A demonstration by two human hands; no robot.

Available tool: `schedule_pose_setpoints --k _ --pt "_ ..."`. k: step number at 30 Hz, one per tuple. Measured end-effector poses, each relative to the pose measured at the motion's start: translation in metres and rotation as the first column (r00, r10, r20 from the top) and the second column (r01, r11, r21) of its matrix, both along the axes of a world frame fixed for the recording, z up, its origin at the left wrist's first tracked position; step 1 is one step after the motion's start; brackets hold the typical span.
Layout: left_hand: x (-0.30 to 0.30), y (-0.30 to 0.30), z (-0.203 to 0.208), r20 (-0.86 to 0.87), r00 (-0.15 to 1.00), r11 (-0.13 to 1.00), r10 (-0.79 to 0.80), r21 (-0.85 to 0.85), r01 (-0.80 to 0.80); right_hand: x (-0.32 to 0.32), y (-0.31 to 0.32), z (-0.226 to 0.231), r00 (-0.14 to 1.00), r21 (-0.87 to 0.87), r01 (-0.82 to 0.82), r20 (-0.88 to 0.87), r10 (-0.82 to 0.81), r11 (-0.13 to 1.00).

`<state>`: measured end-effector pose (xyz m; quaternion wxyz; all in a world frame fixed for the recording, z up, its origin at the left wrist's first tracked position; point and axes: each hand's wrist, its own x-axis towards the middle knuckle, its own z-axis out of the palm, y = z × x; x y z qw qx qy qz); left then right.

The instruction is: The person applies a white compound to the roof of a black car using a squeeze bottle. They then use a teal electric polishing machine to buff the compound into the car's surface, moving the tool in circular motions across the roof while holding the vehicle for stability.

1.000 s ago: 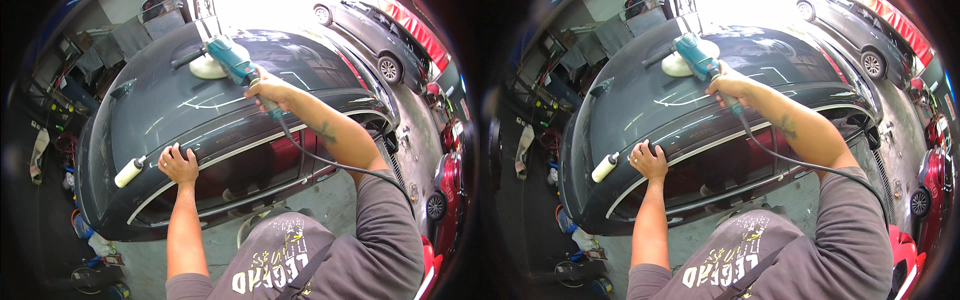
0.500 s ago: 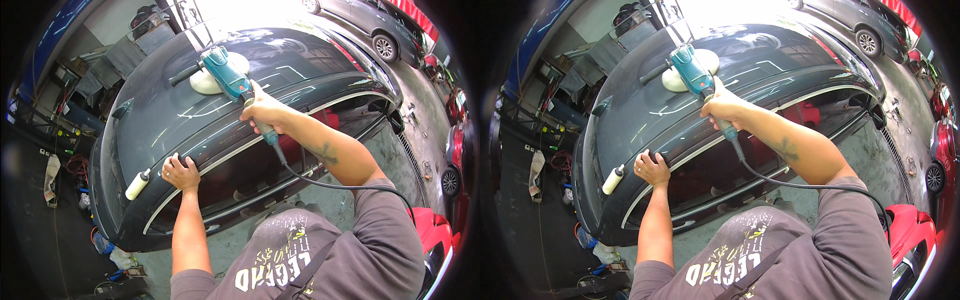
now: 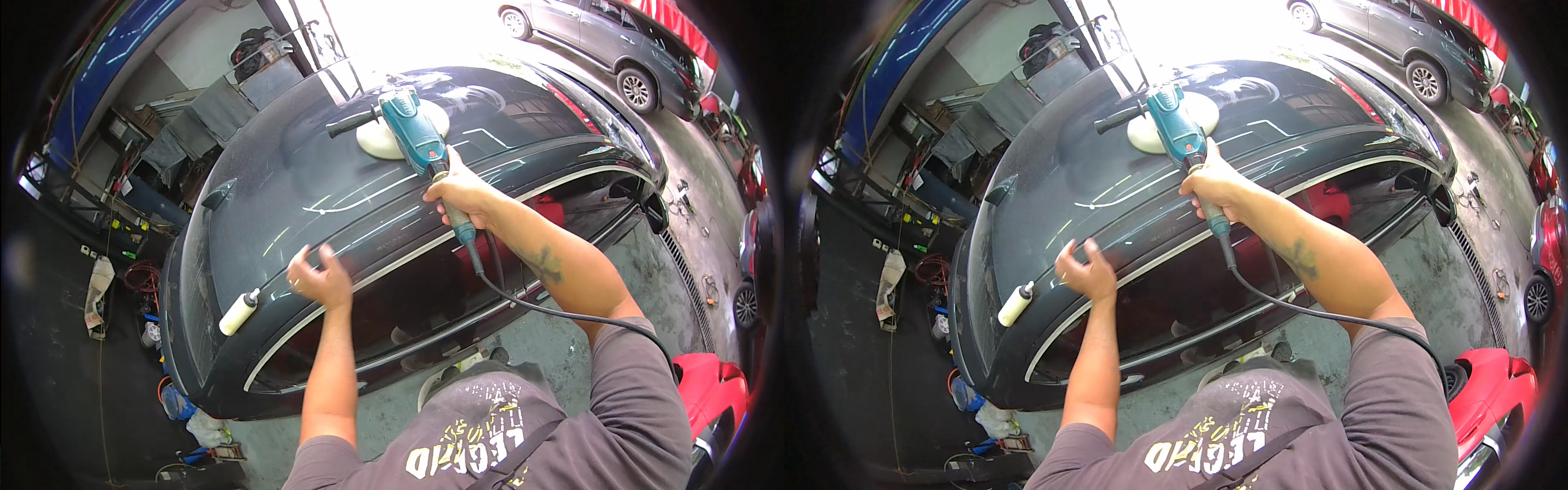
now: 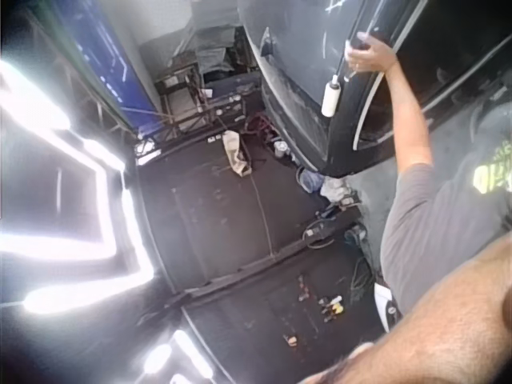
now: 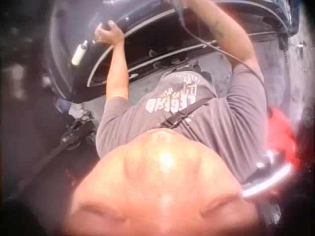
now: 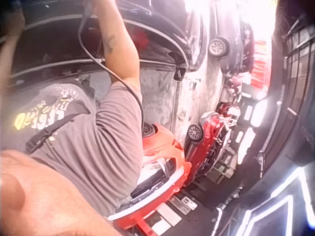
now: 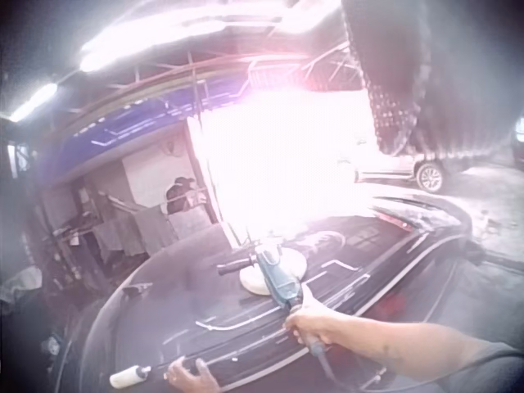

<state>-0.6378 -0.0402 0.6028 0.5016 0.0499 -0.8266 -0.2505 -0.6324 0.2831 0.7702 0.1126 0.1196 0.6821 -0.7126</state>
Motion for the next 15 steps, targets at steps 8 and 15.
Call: schedule_pose_setpoints --k 8,15 --pt "-0.093 0.158 0.125 -0.364 0.351 -0.390 -0.863 0.921 -0.006 -0.007 -0.026 0.001 0.981 -0.031 -0.190 -0.037 0.189 0.981" --pt "-0.121 0.084 0.101 -0.543 0.188 -0.536 -0.818 0.839 0.091 -0.015 -0.089 0.000 0.970 -0.081 -0.244 -0.002 0.244 0.966"
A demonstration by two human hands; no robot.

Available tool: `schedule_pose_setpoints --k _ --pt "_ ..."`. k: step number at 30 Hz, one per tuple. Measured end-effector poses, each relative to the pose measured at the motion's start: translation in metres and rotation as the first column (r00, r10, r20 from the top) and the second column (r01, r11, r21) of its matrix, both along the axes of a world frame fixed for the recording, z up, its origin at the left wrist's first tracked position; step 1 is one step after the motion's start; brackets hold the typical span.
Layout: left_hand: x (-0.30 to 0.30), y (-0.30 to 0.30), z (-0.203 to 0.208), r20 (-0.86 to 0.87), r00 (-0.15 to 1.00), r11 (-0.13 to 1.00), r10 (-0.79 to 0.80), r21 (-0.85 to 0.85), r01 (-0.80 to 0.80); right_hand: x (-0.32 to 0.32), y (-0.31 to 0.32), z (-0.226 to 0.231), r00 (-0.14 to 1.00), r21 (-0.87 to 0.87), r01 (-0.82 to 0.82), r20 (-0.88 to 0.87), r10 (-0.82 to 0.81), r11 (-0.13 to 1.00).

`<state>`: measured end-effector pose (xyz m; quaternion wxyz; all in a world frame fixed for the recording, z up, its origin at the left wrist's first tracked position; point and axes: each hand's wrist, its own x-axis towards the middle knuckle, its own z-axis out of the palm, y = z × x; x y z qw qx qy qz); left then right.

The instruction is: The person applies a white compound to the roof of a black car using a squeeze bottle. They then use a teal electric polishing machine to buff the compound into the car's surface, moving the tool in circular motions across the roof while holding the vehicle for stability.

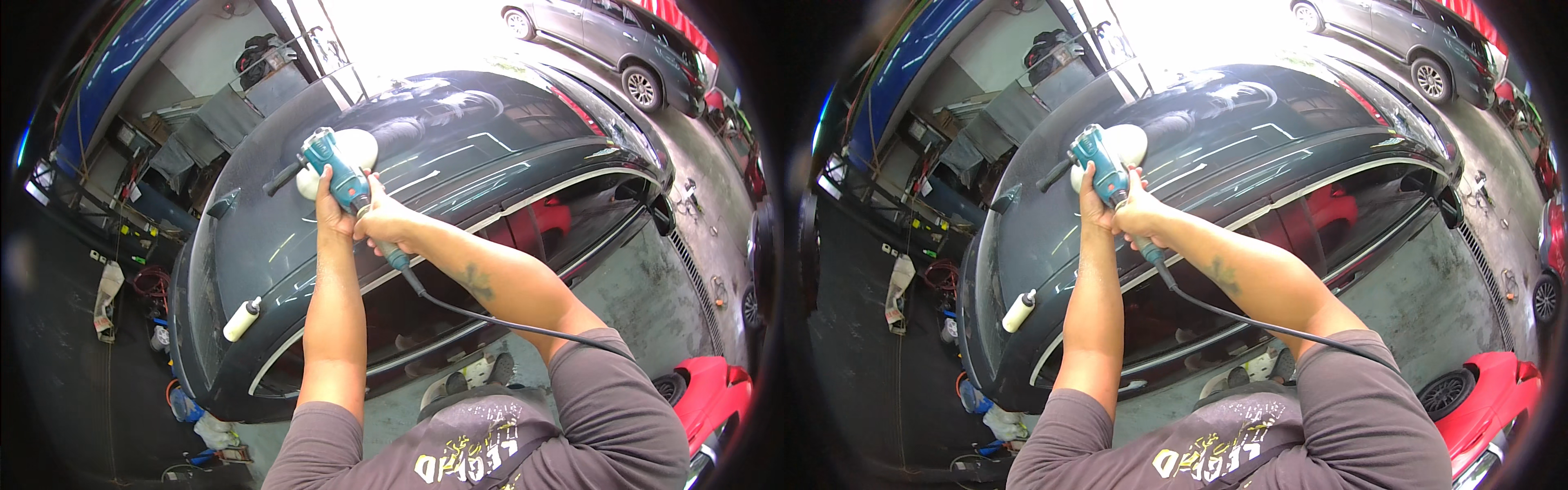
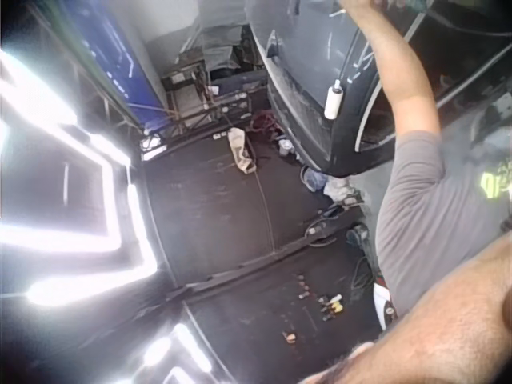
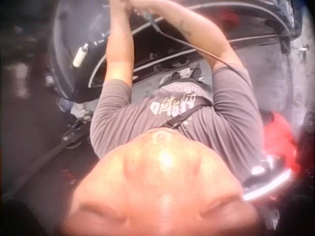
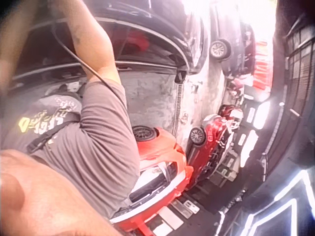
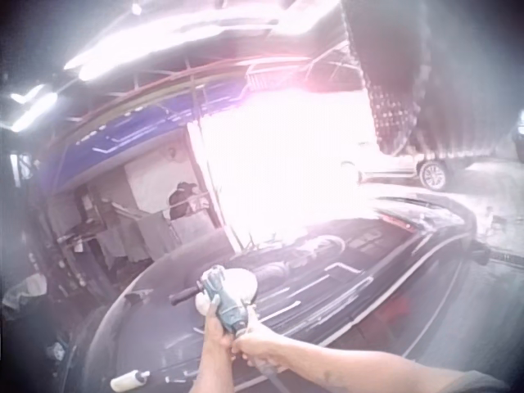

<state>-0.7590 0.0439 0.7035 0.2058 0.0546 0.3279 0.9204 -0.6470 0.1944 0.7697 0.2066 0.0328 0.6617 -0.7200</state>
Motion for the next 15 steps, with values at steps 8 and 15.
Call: schedule_pose_setpoints --k 8,15 --pt "-0.005 0.024 -0.015 0.032 0.997 0.998 0.064 -0.029 -0.063 0.021 0.024 -0.005 0.998 0.010 0.037 -0.050 -0.036 0.999" --pt "-0.012 0.116 0.005 0.128 0.989 0.978 -0.073 -0.183 0.096 0.015 0.089 -0.022 0.973 -0.087 0.231 0.041 -0.228 0.969"
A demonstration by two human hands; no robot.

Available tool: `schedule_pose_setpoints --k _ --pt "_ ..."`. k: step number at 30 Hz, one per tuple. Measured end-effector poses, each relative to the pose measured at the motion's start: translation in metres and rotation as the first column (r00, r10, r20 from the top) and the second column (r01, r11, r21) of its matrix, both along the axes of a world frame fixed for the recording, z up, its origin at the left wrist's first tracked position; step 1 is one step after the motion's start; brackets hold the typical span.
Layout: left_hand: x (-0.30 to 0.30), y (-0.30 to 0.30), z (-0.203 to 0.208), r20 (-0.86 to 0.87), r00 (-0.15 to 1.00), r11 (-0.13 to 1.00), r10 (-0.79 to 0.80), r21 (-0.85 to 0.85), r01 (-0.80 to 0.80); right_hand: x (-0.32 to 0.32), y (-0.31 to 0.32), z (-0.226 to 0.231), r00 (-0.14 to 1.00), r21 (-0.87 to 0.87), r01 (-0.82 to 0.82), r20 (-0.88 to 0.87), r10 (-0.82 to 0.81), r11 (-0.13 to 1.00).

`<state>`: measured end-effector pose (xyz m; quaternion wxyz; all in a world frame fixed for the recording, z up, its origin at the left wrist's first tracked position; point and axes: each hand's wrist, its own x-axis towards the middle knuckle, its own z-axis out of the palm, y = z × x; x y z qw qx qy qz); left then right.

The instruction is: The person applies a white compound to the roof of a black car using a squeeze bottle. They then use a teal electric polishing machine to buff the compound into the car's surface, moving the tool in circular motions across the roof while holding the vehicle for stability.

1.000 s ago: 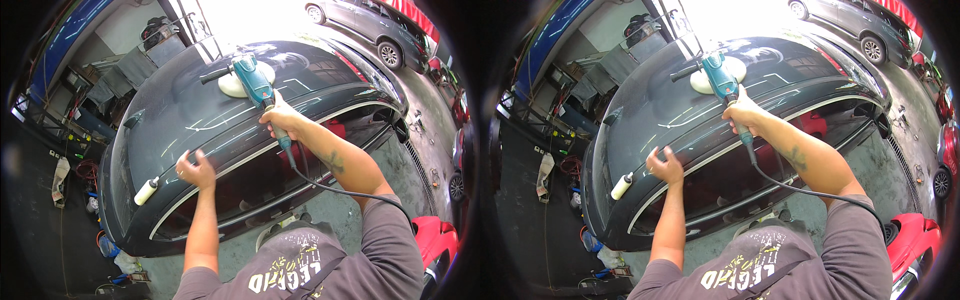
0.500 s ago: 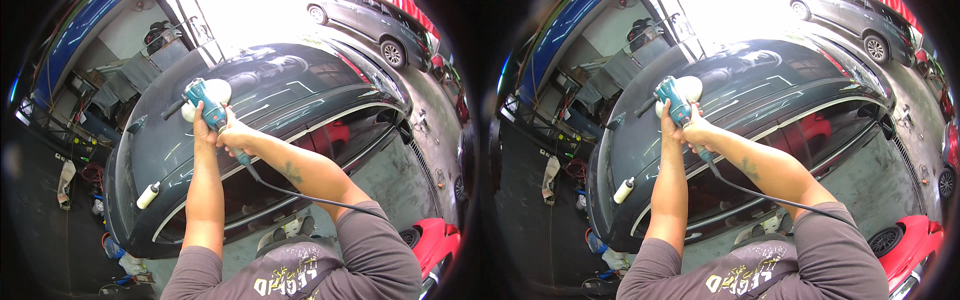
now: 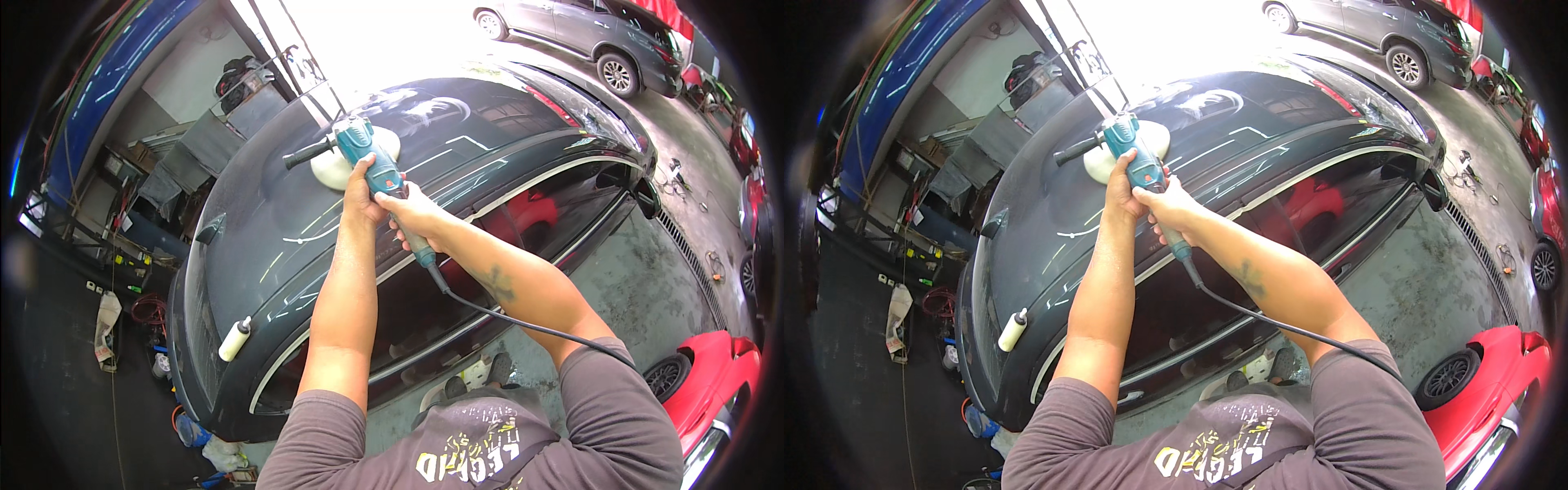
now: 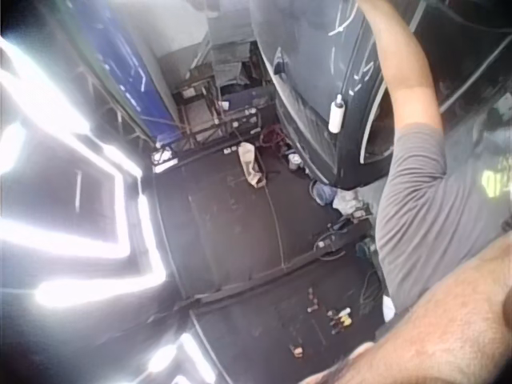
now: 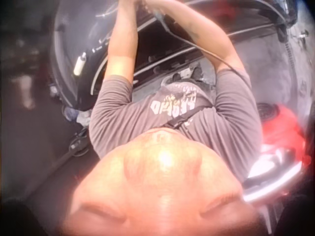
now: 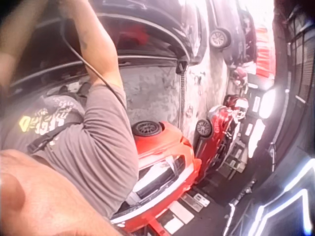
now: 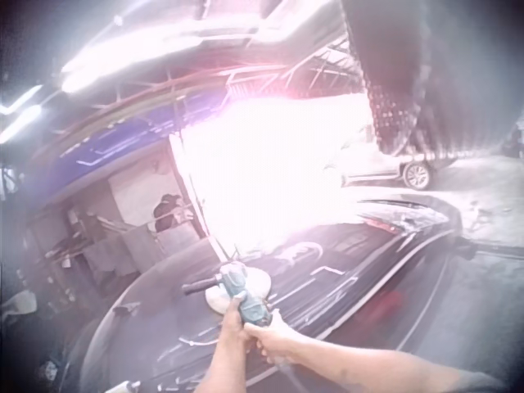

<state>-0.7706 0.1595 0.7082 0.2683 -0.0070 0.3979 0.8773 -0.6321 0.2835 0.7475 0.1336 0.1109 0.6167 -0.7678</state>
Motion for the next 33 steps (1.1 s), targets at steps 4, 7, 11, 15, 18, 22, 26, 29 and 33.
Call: schedule_pose_setpoints --k 4,7,11,15,18,22,26,29,33 --pt "-0.003 0.024 -0.005 -0.096 0.995 0.995 -0.022 -0.099 0.012 -0.007 0.021 -0.025 0.995 -0.174 0.027 0.103 -0.009 0.984" --pt "0.001 0.021 -0.011 -0.101 0.994 0.996 -0.033 -0.092 0.024 -0.009 0.019 -0.030 0.985 -0.201 0.025 0.172 0.010 0.979" --pt "0.005 0.003 -0.022 -0.116 0.993 0.997 -0.025 -0.078 0.016 -0.006 0.003 -0.031 0.983 -0.153 0.012 0.181 0.016 0.988" --pt "0.015 -0.021 -0.022 -0.130 0.991 0.997 0.022 -0.064 -0.031 -0.003 -0.019 -0.031 0.986 -0.114 -0.013 0.164 0.032 0.993" --pt "0.023 -0.043 -0.022 -0.118 0.992 0.998 0.042 -0.033 -0.046 -0.002 -0.038 -0.032 0.989 -0.057 -0.061 0.129 0.068 0.996" --pt "0.032 -0.070 -0.029 -0.140 0.986 0.995 0.095 0.012 -0.094 0.004 -0.062 -0.031 0.991 -0.032 -0.080 0.105 0.083 0.996" --pt "0.037 -0.089 -0.033 -0.167 0.981 0.995 0.095 0.048 -0.088 0.007 -0.076 -0.031 0.990 -0.005 -0.114 0.089 0.113 0.994" --pt "0.038 -0.103 -0.037 -0.170 0.976 0.991 0.133 0.044 -0.128 0.005 -0.086 -0.030 0.987 0.043 -0.135 0.090 0.131 0.990" --pt "0.041 -0.114 -0.040 -0.112 0.983 0.980 0.143 0.153 -0.125 0.007 -0.095 -0.034 0.983 0.109 -0.169 -0.050 0.175 0.980"
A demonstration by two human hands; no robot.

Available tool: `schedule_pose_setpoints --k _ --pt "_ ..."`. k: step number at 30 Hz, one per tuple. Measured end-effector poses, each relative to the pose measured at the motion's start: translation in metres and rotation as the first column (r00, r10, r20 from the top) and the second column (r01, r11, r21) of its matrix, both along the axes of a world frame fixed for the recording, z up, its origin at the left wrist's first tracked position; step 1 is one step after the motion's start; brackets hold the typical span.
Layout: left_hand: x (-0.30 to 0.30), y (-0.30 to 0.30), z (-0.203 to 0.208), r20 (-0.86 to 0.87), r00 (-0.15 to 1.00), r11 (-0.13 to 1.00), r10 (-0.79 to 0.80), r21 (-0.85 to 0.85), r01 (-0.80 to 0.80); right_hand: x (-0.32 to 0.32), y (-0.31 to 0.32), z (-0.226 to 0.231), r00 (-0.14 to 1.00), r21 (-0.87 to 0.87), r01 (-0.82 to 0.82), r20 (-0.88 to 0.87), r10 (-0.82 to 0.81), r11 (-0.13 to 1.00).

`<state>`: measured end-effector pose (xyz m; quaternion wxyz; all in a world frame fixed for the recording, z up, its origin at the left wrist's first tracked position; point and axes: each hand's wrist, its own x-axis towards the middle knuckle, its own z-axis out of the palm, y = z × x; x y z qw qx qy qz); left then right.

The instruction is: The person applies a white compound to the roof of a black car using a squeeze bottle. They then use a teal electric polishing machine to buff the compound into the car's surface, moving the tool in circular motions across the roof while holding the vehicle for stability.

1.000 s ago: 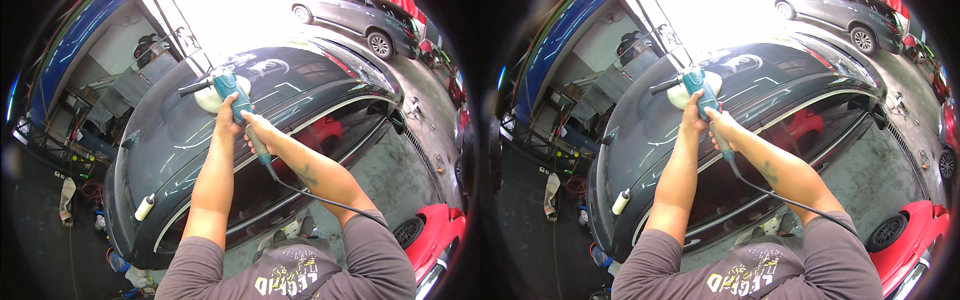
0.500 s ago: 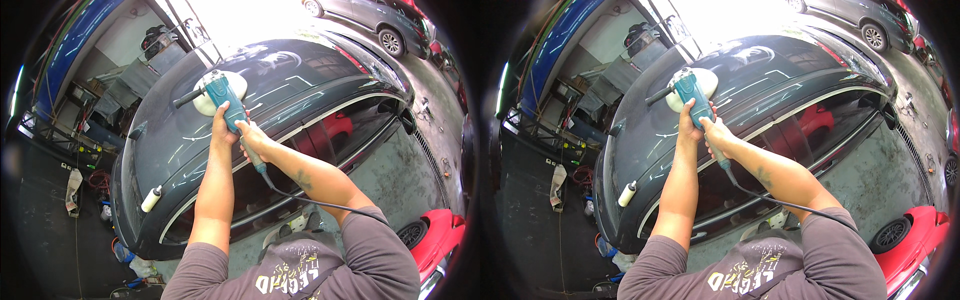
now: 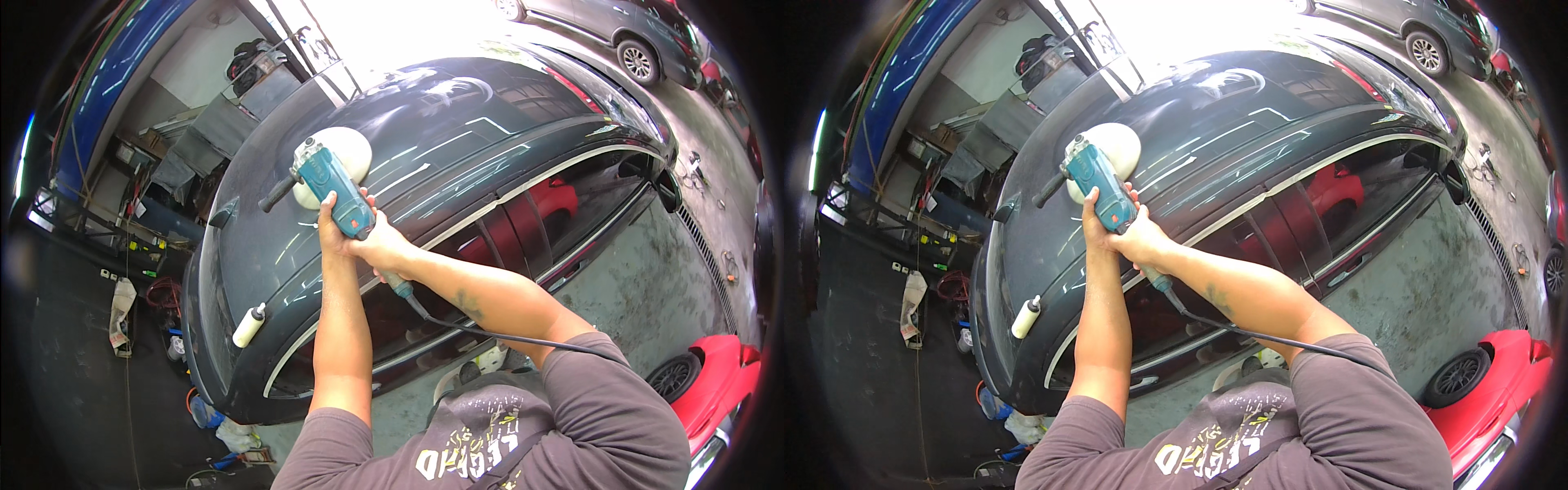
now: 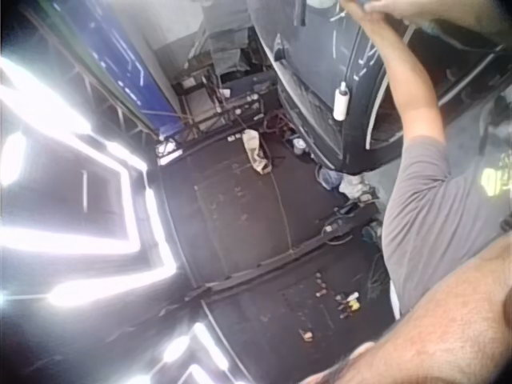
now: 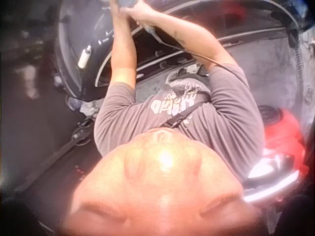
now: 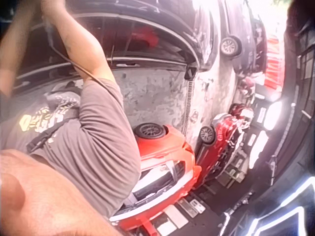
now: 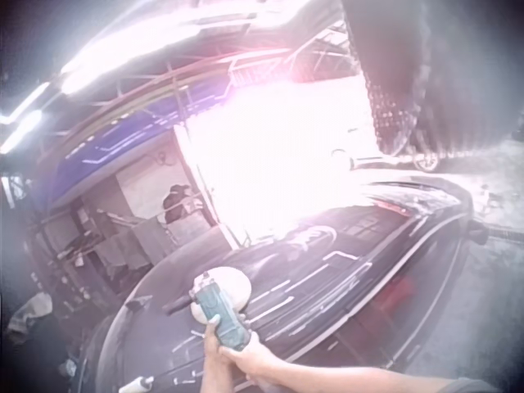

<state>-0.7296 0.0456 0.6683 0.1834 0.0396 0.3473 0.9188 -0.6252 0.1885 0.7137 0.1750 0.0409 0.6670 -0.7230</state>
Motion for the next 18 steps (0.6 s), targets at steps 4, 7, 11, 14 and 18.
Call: schedule_pose_setpoints --k 4,7,11,14,18 --pt "0.003 -0.006 -0.011 -0.063 0.998 0.998 -0.031 -0.053 0.028 0.009 0.002 0.000 0.998 0.011 0.011 0.054 -0.012 1.000" --pt "0.007 0.012 -0.010 -0.067 0.997 0.995 -0.047 -0.091 0.040 0.016 0.012 -0.002 0.997 -0.001 0.045 0.068 -0.045 0.999" --pt "0.011 0.035 -0.009 -0.052 0.994 0.991 -0.094 -0.100 0.089 0.021 0.028 -0.012 0.994 -0.049 0.075 0.077 -0.071 0.996" --pt "0.010 0.053 -0.007 -0.070 0.987 0.985 -0.142 -0.110 0.134 0.023 0.040 -0.015 0.992 -0.035 0.119 0.050 -0.117 0.992" --pt "0.010 0.078 -0.003 -0.043 0.983 0.977 -0.181 -0.126 0.175 0.027 0.059 -0.016 0.983 -0.077 0.165 0.089 -0.158 0.983"
